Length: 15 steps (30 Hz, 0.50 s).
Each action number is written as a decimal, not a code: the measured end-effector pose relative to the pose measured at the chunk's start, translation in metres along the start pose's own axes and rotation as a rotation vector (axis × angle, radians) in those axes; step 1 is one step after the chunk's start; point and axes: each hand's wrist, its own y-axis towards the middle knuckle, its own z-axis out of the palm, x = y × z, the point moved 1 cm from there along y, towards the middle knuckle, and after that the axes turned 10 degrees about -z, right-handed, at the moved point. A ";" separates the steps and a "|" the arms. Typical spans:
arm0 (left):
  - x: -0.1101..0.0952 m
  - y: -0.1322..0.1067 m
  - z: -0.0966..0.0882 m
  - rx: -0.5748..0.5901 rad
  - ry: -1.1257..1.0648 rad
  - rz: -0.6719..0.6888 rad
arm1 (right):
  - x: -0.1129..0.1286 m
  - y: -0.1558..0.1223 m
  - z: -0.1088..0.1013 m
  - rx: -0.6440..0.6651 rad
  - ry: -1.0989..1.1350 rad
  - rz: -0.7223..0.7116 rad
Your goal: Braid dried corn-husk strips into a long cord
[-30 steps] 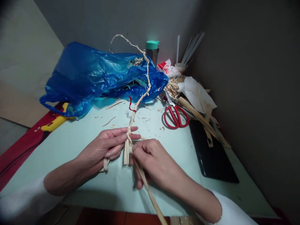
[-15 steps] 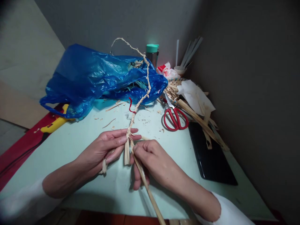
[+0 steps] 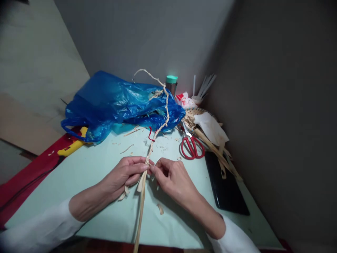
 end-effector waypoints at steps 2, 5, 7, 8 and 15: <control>0.000 0.000 0.000 -0.023 -0.003 0.009 | 0.000 0.002 0.004 0.002 -0.047 -0.022; 0.000 -0.001 0.002 -0.086 0.007 0.000 | 0.008 0.009 0.000 0.077 -0.171 -0.059; -0.001 -0.002 0.004 -0.127 0.015 -0.011 | 0.018 0.020 -0.015 0.166 -0.282 -0.087; -0.001 -0.002 0.005 -0.134 0.028 -0.015 | 0.023 0.030 -0.027 0.205 -0.321 -0.097; 0.009 0.011 0.004 -0.165 0.162 -0.004 | 0.015 0.162 -0.137 -0.308 -0.484 0.019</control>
